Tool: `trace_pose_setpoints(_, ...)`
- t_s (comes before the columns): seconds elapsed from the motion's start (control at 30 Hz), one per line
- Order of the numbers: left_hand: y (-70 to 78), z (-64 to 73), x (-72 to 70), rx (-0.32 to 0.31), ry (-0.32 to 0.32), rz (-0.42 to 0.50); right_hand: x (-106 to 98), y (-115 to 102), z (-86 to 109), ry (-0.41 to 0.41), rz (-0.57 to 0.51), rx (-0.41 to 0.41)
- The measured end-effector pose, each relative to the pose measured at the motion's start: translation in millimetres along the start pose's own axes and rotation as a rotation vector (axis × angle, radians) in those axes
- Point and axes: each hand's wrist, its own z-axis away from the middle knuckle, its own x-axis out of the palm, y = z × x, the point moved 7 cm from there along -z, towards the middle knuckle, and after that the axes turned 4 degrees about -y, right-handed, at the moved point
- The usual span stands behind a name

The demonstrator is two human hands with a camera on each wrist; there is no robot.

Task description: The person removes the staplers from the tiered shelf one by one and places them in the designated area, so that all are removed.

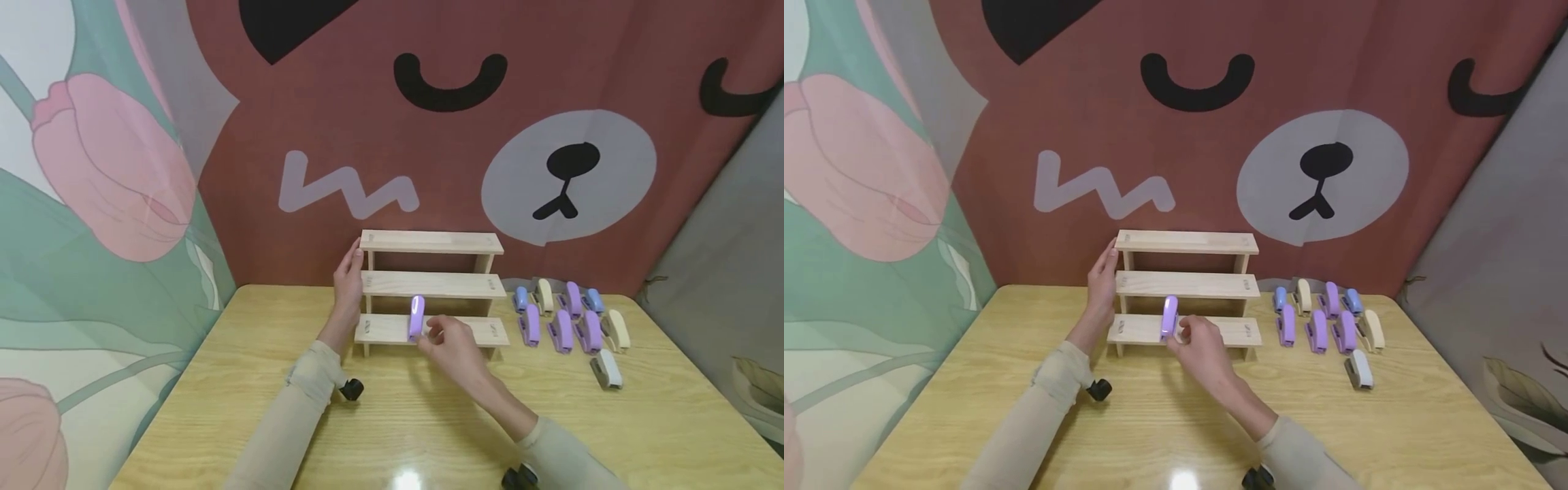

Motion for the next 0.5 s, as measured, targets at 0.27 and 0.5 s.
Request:
trace_pose_setpoints(0.27, 2.6, 0.1, 3.2, 0.042, -0.005, 0.0, 9.0, 4.7, -10.0, -0.02, -0.058, 0.008)
trace_pose_setpoints(0.5, -0.2, 1.1, 1.8, 0.016, -0.004, -0.019, 14.4, 5.6, -14.9, -0.02, -0.076, -0.002)
